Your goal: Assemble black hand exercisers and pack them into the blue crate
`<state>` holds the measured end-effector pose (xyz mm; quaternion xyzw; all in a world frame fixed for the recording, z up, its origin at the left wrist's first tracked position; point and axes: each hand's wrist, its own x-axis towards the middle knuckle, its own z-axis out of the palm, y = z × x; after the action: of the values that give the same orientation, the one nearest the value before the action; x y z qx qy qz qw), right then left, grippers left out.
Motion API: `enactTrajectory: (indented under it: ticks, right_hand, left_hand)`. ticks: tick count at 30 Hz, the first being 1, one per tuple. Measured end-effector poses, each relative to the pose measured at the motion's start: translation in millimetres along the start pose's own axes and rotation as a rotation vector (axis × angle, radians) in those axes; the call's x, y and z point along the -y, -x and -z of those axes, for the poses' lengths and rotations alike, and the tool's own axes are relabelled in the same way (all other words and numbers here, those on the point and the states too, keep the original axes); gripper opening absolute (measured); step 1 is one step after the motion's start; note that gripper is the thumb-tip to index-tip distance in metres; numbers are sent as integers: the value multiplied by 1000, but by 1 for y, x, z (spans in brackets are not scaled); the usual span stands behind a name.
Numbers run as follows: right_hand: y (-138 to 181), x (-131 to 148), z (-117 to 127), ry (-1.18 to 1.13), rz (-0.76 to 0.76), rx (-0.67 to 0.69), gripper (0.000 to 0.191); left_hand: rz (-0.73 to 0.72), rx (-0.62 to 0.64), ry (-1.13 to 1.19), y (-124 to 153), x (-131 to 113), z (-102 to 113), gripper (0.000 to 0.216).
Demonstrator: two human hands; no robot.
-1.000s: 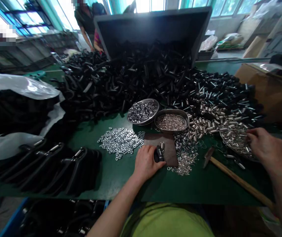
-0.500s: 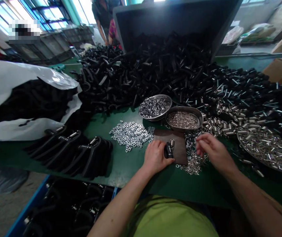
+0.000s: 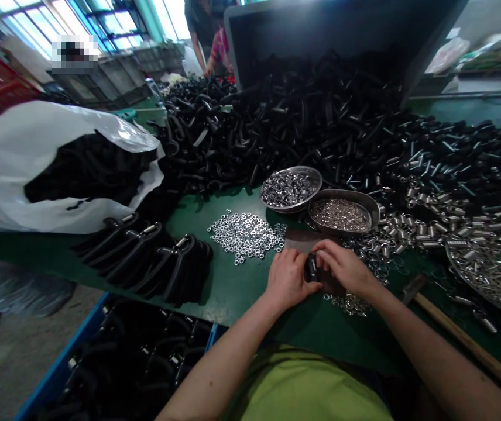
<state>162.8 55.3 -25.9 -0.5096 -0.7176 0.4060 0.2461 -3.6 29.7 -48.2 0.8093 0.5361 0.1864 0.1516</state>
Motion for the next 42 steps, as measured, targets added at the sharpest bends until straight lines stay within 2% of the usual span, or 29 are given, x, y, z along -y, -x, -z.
enactTrajectory:
  ticks: [3,5,8,10,21,28,30,33,36,39,42]
  right_hand:
    - [-1,-7,3,-127,-63,-161,17]
    - [-3,-10,0,-18,-7,-203,16]
    - [-7,-12,-7,199,133,-213,15]
    - [-9,-15,-10,243,181,-212,15]
    - [-14,-22,-25,343,219,-336,15]
    - [-1,-19,-32,569,281,-342,18]
    - [4,-16,-31,623,276,-341,18]
    - [14,-15,-18,657,260,-338,14]
    - [40,-24,11,665,202,-356,12]
    - [78,-43,42,775,58,-353,12]
    - [108,-58,57,918,-104,-313,11]
  left_hand:
    - [15,-12,34,0,0,0,56]
    - [26,-15,45,-1,0,0,58]
    - [28,-8,32,-1,-1,1,56]
    - [27,-7,22,-1,-1,2,55]
    - [7,-26,-6,-1,1,-2,59]
    - [2,-27,-6,-2,1,-5,46]
    - [-3,-37,2,-2,1,-5,50]
    - [-35,-27,10,-1,2,-5,64]
    - [-69,4,3,0,3,-3,64]
    - [-86,9,-3,0,3,-2,62]
    - [-94,5,-6,-1,3,-2,62]
